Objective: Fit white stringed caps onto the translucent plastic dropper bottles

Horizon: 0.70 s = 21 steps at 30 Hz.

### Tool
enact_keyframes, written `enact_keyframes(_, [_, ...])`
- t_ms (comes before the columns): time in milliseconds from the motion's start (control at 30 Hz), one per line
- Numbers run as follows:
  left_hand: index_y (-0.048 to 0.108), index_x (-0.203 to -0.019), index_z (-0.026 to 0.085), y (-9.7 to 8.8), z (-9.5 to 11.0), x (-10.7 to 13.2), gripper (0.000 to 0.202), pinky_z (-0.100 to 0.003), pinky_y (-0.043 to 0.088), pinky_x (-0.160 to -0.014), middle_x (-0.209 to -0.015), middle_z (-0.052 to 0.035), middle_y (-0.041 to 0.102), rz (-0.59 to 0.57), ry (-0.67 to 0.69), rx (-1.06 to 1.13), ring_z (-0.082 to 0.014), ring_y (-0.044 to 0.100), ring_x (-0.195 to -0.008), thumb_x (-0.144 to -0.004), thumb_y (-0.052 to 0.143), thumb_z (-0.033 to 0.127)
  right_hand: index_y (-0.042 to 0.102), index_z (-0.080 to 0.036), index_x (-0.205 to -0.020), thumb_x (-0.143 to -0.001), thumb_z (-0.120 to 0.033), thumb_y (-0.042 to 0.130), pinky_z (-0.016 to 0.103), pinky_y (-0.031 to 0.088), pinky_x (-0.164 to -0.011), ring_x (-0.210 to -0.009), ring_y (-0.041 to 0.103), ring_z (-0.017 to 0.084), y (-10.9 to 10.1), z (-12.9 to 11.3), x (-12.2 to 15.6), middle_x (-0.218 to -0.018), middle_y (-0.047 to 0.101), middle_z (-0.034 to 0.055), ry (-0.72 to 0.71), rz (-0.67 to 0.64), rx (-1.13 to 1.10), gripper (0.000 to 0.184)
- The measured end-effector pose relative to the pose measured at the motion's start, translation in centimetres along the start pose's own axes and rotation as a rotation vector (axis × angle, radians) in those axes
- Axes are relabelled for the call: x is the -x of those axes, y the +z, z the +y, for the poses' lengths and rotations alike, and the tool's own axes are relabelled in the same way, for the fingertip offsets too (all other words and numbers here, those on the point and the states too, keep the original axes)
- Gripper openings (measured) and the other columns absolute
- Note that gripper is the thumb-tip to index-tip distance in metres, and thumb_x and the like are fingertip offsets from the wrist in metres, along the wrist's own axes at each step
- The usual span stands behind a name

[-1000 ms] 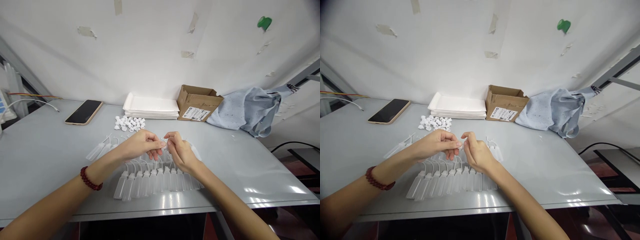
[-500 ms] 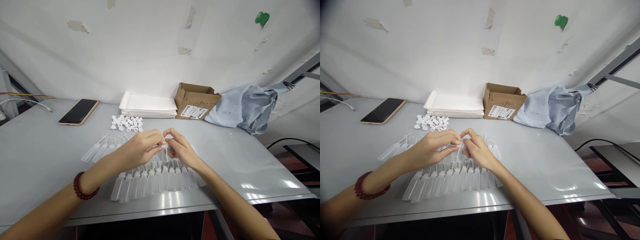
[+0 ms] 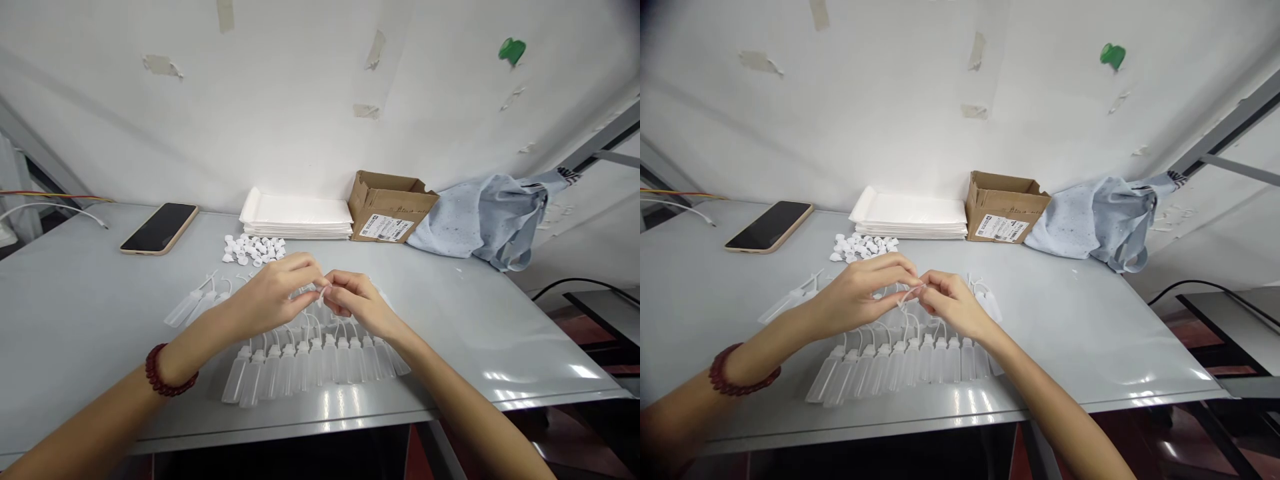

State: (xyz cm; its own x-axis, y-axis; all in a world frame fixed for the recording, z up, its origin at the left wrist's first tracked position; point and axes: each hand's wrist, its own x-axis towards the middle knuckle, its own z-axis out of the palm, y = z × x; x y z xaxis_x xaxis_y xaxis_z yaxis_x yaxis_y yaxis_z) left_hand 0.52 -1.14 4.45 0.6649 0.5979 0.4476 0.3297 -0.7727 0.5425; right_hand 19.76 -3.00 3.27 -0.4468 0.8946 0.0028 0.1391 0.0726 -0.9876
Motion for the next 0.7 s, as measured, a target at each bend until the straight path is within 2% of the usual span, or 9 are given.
enact_keyframes(133, [0.064,-0.095,0.021,-0.7,0.6,-0.5,0.016,-0.028,0.047,-0.073,-0.093,-0.0022,0.065,-0.027,-0.272,0.182,-0.0166,0.058,-0.084,-0.086,0.058,0.032,0.055,-0.016,-0.075,-0.086,-0.028,0.047,0.022,0.028,-0.049,-0.051,0.035,0.008,0.2,-0.2,0.3,-0.055,0.039,-0.006,-0.084,0.092,0.191,0.018])
enact_keyframes(233, [0.062,-0.082,0.019,-1.0,0.7,-0.8,0.026,-0.024,0.043,-0.058,-0.075,0.0001,0.063,-0.047,-0.469,0.31,-0.0135,0.057,-0.067,-0.088,0.052,0.042,0.052,-0.017,-0.074,-0.089,-0.028,0.043,0.022,0.027,-0.048,-0.048,0.033,0.008,0.3,-0.1,0.4,-0.053,0.037,-0.0066,-0.211,0.141,0.397,0.021])
enact_keyframes(333, [0.056,-0.068,0.017,-0.8,0.6,-0.8,0.032,-0.022,0.038,-0.05,-0.054,0.003,0.053,-0.187,-0.573,0.438,-0.0107,0.049,-0.051,-0.088,0.051,0.042,0.046,-0.019,-0.071,-0.089,-0.025,0.042,0.022,0.027,-0.048,-0.048,0.033,0.008,0.3,0.5,0.5,-0.055,0.038,-0.0053,-0.385,0.155,0.622,0.019])
enact_keyframes(400, [0.052,-0.063,0.017,-0.6,0.6,-0.8,0.034,-0.023,0.039,-0.053,-0.05,0.0036,0.05,-0.281,-0.597,0.539,-0.0103,0.048,-0.049,-0.088,0.051,0.041,0.042,-0.02,-0.07,-0.086,-0.023,0.041,0.023,0.026,-0.047,-0.048,0.034,0.009,0.4,0.9,0.5,-0.058,0.042,-0.0036,-0.478,0.152,0.755,0.016])
enact_keyframes(500, [0.053,-0.064,0.017,-0.4,0.8,-0.7,0.035,-0.023,0.04,-0.055,-0.052,0.0036,0.05,-0.295,-0.587,0.59,-0.0102,0.048,-0.051,-0.089,0.048,0.041,0.041,-0.02,-0.073,-0.085,-0.022,0.041,0.023,0.026,-0.047,-0.048,0.037,0.01,0.3,1.2,0.5,-0.06,0.045,-0.0027,-0.507,0.13,0.807,0.012])
enact_keyframes(633, [0.062,-0.076,0.018,-0.2,1.1,-0.6,0.03,-0.022,0.035,-0.05,-0.061,0.0026,0.054,-0.209,-0.489,0.375,-0.0108,0.048,-0.055,-0.089,0.049,0.042,0.041,-0.021,-0.075,-0.085,-0.024,0.043,0.021,0.027,-0.046,-0.045,0.032,0.008,0.4,1.3,0.3,-0.054,0.038,-0.0067,-0.4,0.124,0.691,0.01])
enact_keyframes(700, [0.064,-0.081,0.019,-0.1,1.1,-0.5,0.029,-0.024,0.037,-0.054,-0.068,0.001,0.059,-0.146,-0.405,0.233,-0.0127,0.052,-0.062,-0.09,0.047,0.04,0.04,-0.021,-0.074,-0.084,-0.023,0.044,0.021,0.026,-0.046,-0.044,0.03,0.008,0.4,1.2,0.2,-0.053,0.035,-0.008,-0.358,0.121,0.656,0.011])
